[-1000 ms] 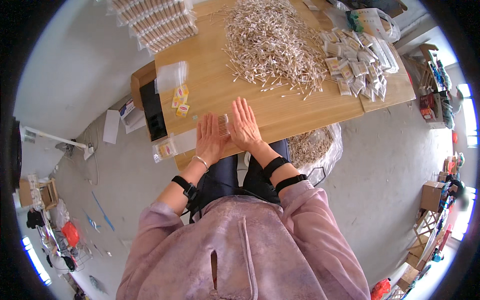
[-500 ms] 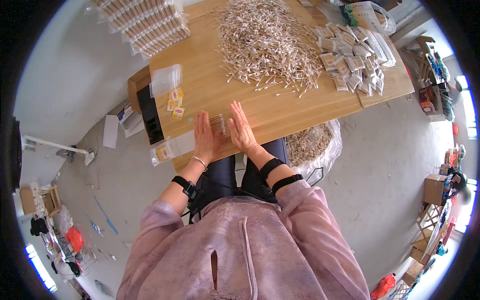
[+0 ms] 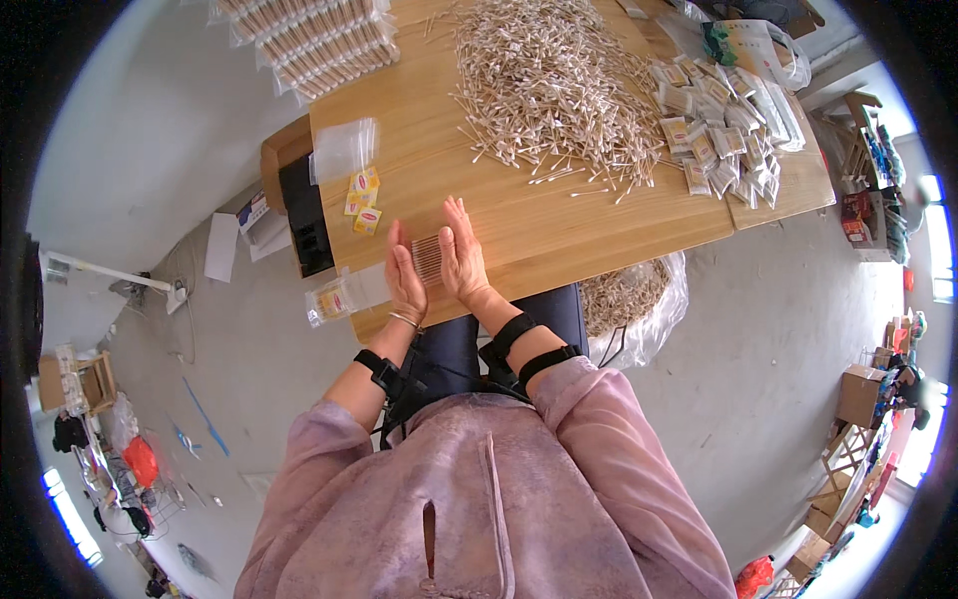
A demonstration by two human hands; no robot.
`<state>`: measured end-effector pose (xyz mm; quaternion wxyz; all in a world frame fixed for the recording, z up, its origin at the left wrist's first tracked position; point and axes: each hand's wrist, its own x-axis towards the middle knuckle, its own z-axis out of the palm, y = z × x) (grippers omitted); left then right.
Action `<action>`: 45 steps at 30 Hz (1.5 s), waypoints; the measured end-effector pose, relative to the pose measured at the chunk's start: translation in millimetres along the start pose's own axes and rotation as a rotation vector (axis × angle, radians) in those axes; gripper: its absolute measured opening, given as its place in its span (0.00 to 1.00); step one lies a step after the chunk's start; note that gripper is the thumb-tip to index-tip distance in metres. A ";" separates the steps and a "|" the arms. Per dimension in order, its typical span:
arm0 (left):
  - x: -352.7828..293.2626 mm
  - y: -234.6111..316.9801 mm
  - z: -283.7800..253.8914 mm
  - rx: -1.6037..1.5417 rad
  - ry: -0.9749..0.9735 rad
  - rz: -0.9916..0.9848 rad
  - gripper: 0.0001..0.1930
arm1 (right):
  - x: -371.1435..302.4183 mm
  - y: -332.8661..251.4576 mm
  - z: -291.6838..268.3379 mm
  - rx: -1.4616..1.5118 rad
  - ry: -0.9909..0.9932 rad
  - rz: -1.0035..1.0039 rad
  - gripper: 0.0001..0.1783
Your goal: Packing cotton swabs into plastic bags.
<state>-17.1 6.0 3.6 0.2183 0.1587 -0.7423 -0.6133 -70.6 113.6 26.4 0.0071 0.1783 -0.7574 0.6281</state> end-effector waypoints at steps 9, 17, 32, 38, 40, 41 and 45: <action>-2.2 12.8 1.5 -0.001 -0.002 -0.016 0.35 | -1.4 4.6 -6.7 -0.293 -0.279 -0.181 0.17; -2.2 22.0 6.1 0.005 -0.027 -0.021 0.37 | -0.2 5.2 -9.3 -0.154 -0.259 -0.106 0.17; -1.4 4.2 11.8 -0.031 -0.049 0.013 0.38 | -3.5 -0.2 -7.9 0.061 -0.104 0.047 0.25; -1.1 4.3 9.6 -0.031 -0.046 0.015 0.39 | -1.9 -15.4 -40.5 -0.442 -0.449 -0.295 0.45; -1.9 5.3 9.6 -0.035 -0.051 0.019 0.39 | -3.8 -9.2 -41.1 -0.457 -0.492 -0.263 0.49; -1.6 5.8 10.8 -0.038 -0.054 0.021 0.39 | -3.9 -5.1 -41.7 -0.461 -0.490 -0.262 0.49; -2.0 5.3 8.6 -0.033 -0.050 0.026 0.40 | -6.7 0.9 -37.7 -0.364 -0.424 -0.224 0.45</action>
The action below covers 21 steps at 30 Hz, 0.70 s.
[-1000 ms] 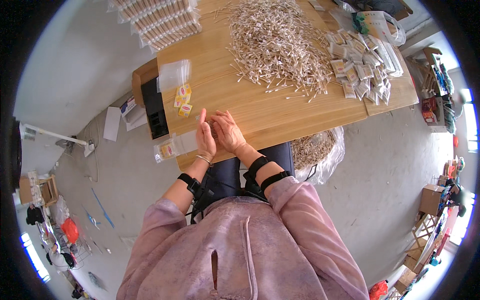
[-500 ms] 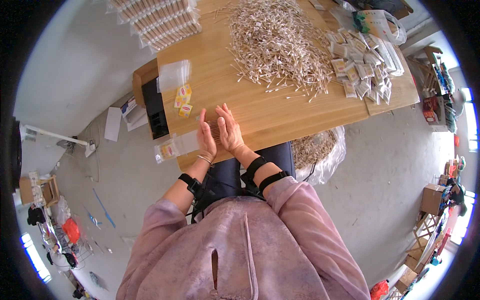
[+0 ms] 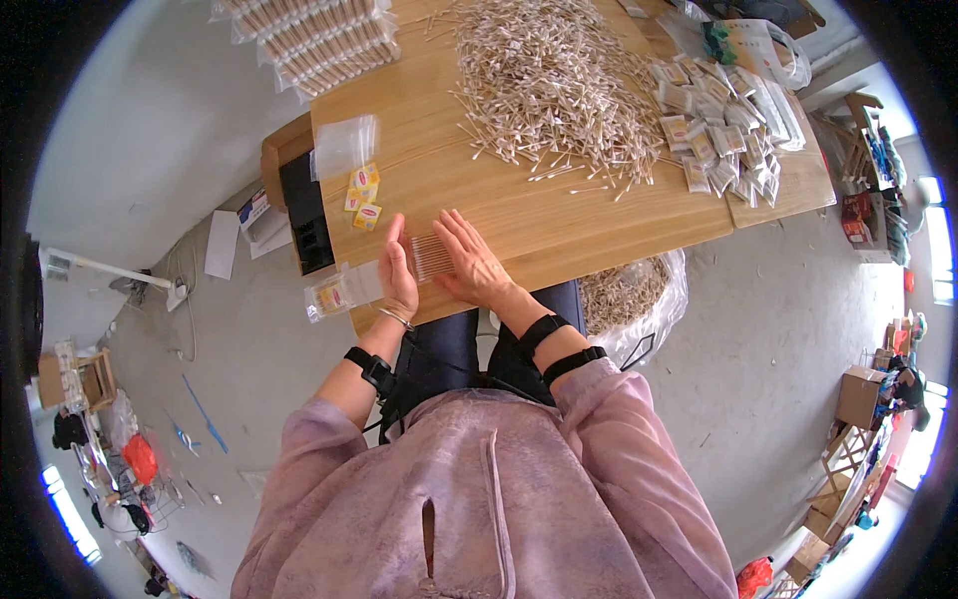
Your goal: Packing cotton swabs into plastic bags.
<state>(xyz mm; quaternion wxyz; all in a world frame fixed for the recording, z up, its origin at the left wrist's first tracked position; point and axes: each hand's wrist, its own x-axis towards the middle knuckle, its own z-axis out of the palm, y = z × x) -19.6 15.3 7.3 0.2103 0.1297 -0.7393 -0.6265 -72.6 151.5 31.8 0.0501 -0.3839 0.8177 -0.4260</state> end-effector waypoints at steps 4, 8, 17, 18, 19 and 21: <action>0.0 0.5 -1.7 0.000 -0.005 0.005 0.40 | 2.9 2.6 16.4 0.183 0.302 0.103 0.34; 0.1 1.6 -3.7 0.008 -0.007 0.011 0.41 | 13.2 -10.0 37.3 0.219 0.410 0.120 0.25; 3.0 4.8 -8.1 -0.034 0.073 -0.017 0.39 | 5.7 -1.5 18.4 0.277 0.460 0.179 0.23; 2.9 4.7 -8.9 -0.038 0.083 -0.021 0.39 | 4.2 0.1 17.0 0.268 0.485 0.186 0.24; 3.6 4.5 -8.3 -0.043 0.090 -0.025 0.39 | 4.1 1.1 17.2 0.266 0.487 0.187 0.24; 2.2 4.7 -8.8 -0.047 0.085 -0.025 0.39 | 5.3 2.0 20.3 0.251 0.413 0.197 0.23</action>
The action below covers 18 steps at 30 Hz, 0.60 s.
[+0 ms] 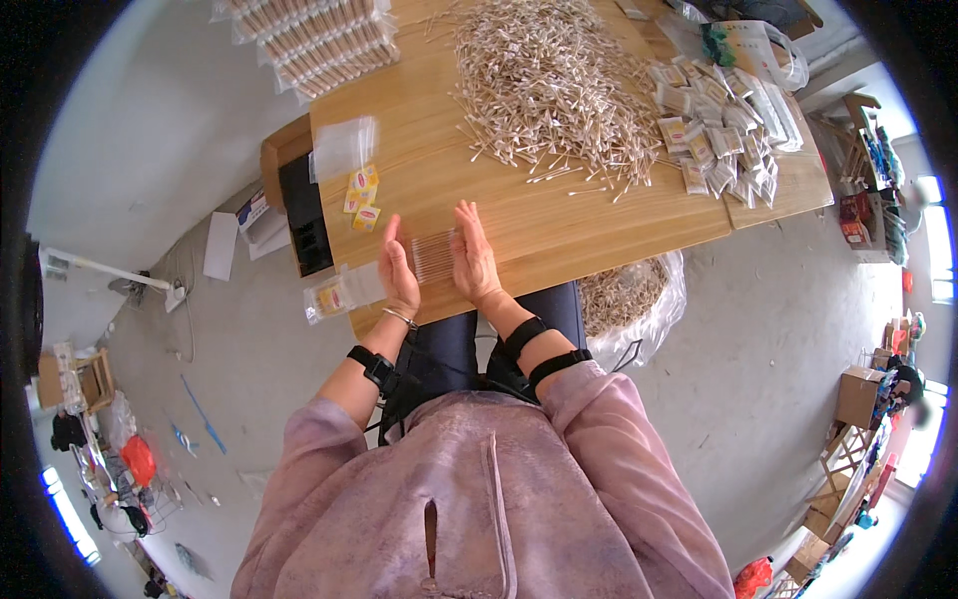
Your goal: Packing cotton swabs into plastic bags.
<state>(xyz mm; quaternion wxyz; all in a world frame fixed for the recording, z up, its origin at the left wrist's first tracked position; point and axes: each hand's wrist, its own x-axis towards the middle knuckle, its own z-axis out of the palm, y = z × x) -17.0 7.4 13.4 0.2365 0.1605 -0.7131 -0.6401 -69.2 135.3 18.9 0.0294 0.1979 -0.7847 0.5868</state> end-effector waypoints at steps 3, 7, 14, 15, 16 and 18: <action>0.0 -0.5 0.1 -0.002 -0.009 -0.005 0.39 | 5.8 -6.0 9.5 0.089 -0.098 -0.016 0.22; -1.2 -1.3 2.2 -0.002 -0.009 -0.009 0.38 | 6.7 -10.8 17.9 0.077 -0.131 -0.026 0.22; -2.2 -2.0 0.3 -0.013 -0.019 -0.015 0.38 | 5.6 -9.4 18.3 0.055 -0.143 -0.046 0.22; -1.9 -2.1 1.0 -0.016 -0.022 -0.014 0.38 | 5.7 -8.7 16.5 0.050 -0.160 -0.040 0.22; -1.9 -2.1 1.3 -0.017 -0.022 -0.014 0.38 | 6.6 -6.4 12.8 0.050 -0.161 -0.041 0.22; -2.2 -2.1 3.7 -0.022 -0.022 -0.015 0.38 | 9.1 -0.6 0.1 -0.081 -0.271 -0.143 0.26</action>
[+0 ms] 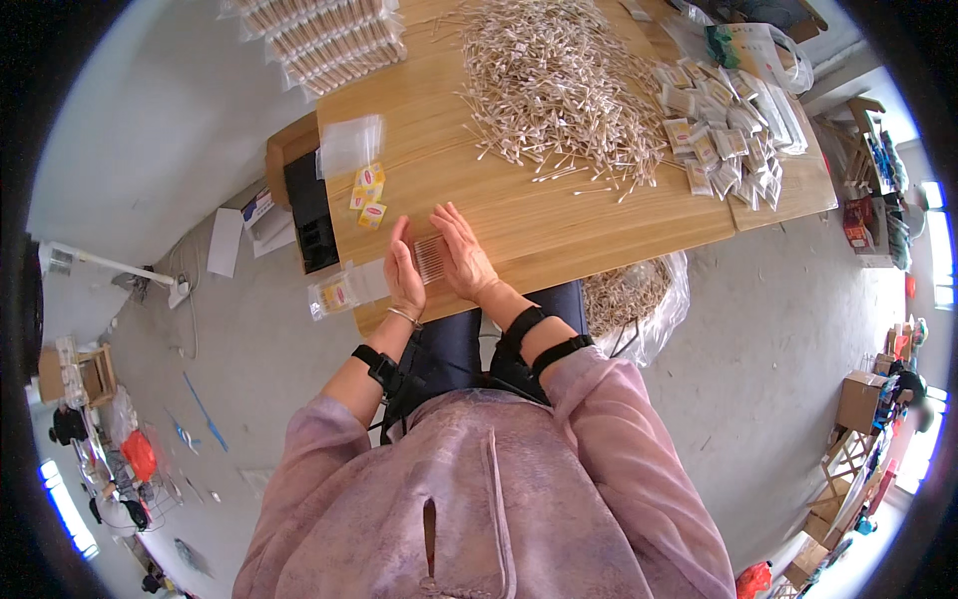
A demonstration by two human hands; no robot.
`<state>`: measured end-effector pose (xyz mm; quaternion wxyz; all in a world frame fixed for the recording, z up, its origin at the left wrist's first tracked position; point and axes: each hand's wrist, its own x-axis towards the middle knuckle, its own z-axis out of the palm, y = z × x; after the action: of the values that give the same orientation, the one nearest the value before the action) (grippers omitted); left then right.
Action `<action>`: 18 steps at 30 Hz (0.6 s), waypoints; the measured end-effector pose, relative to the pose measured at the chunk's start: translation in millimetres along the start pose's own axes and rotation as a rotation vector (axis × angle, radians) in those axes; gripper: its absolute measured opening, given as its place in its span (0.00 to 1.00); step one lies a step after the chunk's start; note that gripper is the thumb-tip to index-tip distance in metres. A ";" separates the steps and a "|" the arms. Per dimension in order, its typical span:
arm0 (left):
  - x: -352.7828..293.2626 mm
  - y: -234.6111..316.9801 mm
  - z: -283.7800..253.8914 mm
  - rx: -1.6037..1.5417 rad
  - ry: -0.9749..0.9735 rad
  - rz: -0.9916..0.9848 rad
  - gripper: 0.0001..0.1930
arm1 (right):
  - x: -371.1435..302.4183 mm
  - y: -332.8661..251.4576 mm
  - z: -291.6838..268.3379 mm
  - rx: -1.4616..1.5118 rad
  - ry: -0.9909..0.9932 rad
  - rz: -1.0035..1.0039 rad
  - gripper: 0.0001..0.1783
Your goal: Packing cotton swabs into plastic bags.
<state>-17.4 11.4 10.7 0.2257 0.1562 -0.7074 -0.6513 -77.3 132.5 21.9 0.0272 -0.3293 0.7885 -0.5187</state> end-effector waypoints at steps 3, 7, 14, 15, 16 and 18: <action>-3.4 -2.4 -5.2 0.001 0.013 -0.004 0.38 | -10.7 -16.3 -15.0 -0.455 -0.194 -0.078 0.38; -0.3 -1.5 -3.4 -0.007 0.016 0.017 0.39 | -19.5 -13.1 -15.8 -0.554 -0.275 -0.167 0.50; 0.7 -2.9 -5.1 0.015 0.034 0.028 0.39 | -14.4 -11.2 -8.0 -0.612 -0.225 -0.115 0.49; 0.4 -3.1 -5.2 0.017 0.036 0.029 0.39 | -15.2 -10.5 -7.8 -0.633 -0.229 -0.117 0.48; 0.8 -3.5 -4.8 0.021 0.040 0.030 0.39 | -15.8 -10.9 -6.8 -0.632 -0.230 -0.116 0.48; -1.0 -4.1 -2.8 0.027 0.047 0.032 0.39 | -17.2 -12.2 -4.2 -0.751 -0.237 -0.146 0.45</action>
<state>-15.3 9.1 6.6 0.2504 0.1632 -0.7132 -0.6341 -59.5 142.3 28.9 -0.0413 -0.4289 0.8893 -0.1534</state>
